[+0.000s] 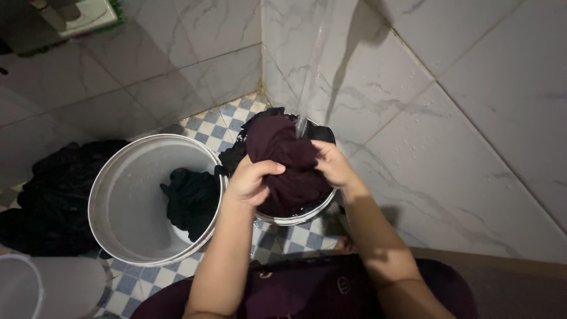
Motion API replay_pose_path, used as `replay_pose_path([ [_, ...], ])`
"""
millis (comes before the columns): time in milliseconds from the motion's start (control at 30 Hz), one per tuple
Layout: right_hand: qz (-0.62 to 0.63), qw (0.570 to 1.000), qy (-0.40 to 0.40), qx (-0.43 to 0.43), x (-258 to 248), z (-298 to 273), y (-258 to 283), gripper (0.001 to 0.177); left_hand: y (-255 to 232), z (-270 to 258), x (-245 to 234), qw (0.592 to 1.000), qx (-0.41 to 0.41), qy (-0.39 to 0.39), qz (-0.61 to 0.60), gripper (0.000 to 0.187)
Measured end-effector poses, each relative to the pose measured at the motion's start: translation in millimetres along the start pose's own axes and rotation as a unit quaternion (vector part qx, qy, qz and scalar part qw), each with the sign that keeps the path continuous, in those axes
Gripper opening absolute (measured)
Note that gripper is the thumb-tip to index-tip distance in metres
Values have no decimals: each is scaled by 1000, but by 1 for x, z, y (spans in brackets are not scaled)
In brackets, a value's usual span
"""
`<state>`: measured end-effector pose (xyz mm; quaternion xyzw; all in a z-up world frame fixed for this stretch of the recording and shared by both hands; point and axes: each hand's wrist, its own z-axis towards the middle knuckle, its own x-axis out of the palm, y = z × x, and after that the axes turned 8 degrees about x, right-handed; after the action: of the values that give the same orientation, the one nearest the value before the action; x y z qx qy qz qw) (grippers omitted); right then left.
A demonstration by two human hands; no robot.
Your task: The person is hand-washing dark-colored clothes in a white bucket under running water. They repeatedly submerge, scrub, and wring out the garments, transferring them between two buckets.
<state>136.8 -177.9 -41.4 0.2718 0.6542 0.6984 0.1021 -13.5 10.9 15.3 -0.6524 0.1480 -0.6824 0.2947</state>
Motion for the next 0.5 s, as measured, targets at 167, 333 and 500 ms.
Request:
replay_pose_path([
  [167, -84, 996, 41, -8, 19, -2, -12, 60, 18, -1, -12, 985, 26, 65, -158, 57],
  [333, -51, 991, -112, -56, 11, -13, 21, 26, 3, 9, -46, 1000, 5, 25, 13, 60],
  [500, 232, 921, -271, -156, -22, -54, 94, 20, -55, 7, -88, 918, -22, -87, 385, 51],
])
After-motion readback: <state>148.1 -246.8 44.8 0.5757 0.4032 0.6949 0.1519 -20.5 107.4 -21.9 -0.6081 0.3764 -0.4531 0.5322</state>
